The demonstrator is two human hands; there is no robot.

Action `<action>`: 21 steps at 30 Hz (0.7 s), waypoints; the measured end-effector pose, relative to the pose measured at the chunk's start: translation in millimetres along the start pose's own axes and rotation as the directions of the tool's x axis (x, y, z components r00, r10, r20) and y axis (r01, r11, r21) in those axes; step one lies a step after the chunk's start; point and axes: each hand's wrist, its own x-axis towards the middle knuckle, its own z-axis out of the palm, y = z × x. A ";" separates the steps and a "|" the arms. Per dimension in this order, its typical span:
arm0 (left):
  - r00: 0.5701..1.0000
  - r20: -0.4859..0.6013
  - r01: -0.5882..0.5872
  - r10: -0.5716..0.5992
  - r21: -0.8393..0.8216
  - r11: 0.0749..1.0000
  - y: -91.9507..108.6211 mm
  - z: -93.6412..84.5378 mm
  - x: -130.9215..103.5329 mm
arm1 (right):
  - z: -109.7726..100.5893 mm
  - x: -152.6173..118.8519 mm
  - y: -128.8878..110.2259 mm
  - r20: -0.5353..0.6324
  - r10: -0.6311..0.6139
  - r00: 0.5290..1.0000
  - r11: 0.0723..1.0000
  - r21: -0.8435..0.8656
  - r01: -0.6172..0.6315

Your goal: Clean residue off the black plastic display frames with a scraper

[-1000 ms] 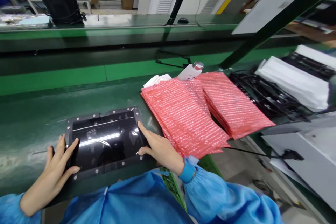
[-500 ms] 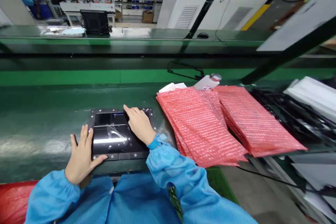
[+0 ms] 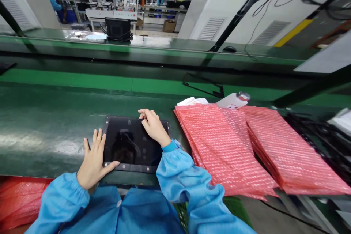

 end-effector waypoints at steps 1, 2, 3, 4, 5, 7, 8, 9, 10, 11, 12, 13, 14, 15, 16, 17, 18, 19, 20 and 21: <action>1.000 0.009 0.006 -0.005 -0.036 0.999 -1.8 -0.6 0.5 | -6.0 2.0 -3.8 0.029 -0.013 1.000 1.000 0.021 0.012; 1.000 0.016 0.015 -0.014 -0.075 0.997 -3.5 -1.1 1.2 | -12.4 3.6 -8.2 0.066 -0.023 0.998 0.999 0.045 0.020; 0.999 0.020 0.027 -0.025 -0.120 0.992 -4.8 -1.5 2.0 | -19.2 4.6 -13.0 0.108 -0.029 0.994 0.997 0.071 0.022; 0.999 0.020 0.040 -0.037 -0.171 0.984 -5.3 -1.8 2.9 | -26.2 5.0 -17.9 0.149 -0.032 0.988 0.995 0.098 0.018; 0.999 0.015 0.053 -0.051 -0.228 0.972 -4.7 -2.2 3.8 | -33.3 5.0 -22.8 0.182 -0.032 0.983 0.992 0.123 0.009; 0.995 -0.014 0.084 -0.095 -0.359 0.930 0.6 -4.2 5.9 | -48.1 3.9 -32.7 0.230 -0.022 0.973 0.987 0.159 -0.015; 0.991 -0.030 0.105 -0.131 -0.437 0.893 5.2 -6.3 7.4 | -55.9 2.9 -37.8 0.247 -0.012 0.969 0.985 0.168 -0.031; 0.984 -0.034 0.130 -0.174 -0.525 0.841 10.8 -9.5 9.4 | -63.8 1.9 -43.1 0.255 -0.003 0.967 0.984 0.174 -0.043; 0.976 -0.022 0.156 -0.215 -0.616 0.772 17.1 -13.9 12.6 | -71.9 0.8 -48.7 0.247 0.000 0.969 0.983 0.178 -0.045; 0.969 0.000 0.177 -0.248 -0.700 0.692 23.3 -19.7 17.4 | -80.1 -0.1 -54.6 0.216 -0.009 0.976 0.983 0.183 -0.031; 0.964 0.019 0.184 -0.266 -0.769 0.612 29.0 -26.4 24.5 | -88.0 -1.0 -60.8 0.157 -0.028 0.987 0.983 0.185 -0.001; 0.964 0.030 0.176 -0.265 -0.820 0.545 33.6 -33.9 34.5 | -95.8 -2.2 -67.4 0.067 -0.055 0.996 0.983 0.177 0.043; 0.968 0.024 0.151 -0.252 -0.855 0.496 36.6 -41.5 47.6 | -103.1 -4.1 -73.9 -0.042 -0.087 0.995 0.985 0.144 0.092; 0.972 -0.003 0.111 -0.237 -0.877 0.467 37.5 -48.8 64.1 | -110.0 -7.2 -80.2 -0.156 -0.118 0.981 0.988 0.084 0.132; 0.977 -0.023 0.077 -0.214 -0.892 0.445 36.0 -55.3 83.8 | -116.5 -12.2 -85.8 -0.257 -0.146 0.955 0.988 0.008 0.153; 0.976 -0.052 0.042 -0.211 -0.908 0.417 31.9 -60.7 106.1 | -122.4 -19.7 -90.1 -0.334 -0.163 0.928 0.987 -0.065 0.150; 0.969 -0.051 0.046 -0.240 -0.923 0.383 25.3 -65.0 130.4 | -127.9 -30.1 -92.7 -0.390 -0.163 0.906 0.985 -0.121 0.125; 0.947 -0.034 0.084 -0.318 -0.932 0.352 16.3 -68.2 155.8 | -132.7 -43.3 -93.1 -0.427 -0.150 0.892 0.983 -0.158 0.090; 0.933 -0.017 0.117 -0.359 -0.930 0.348 5.5 -70.6 181.2 | -136.8 -59.2 -91.0 -0.454 -0.125 0.882 0.983 -0.178 0.048; 0.921 0.000 0.147 -0.388 -0.925 0.349 -6.7 -72.3 205.9 | -140.1 -77.2 -86.5 -0.483 -0.098 0.870 0.981 -0.194 0.002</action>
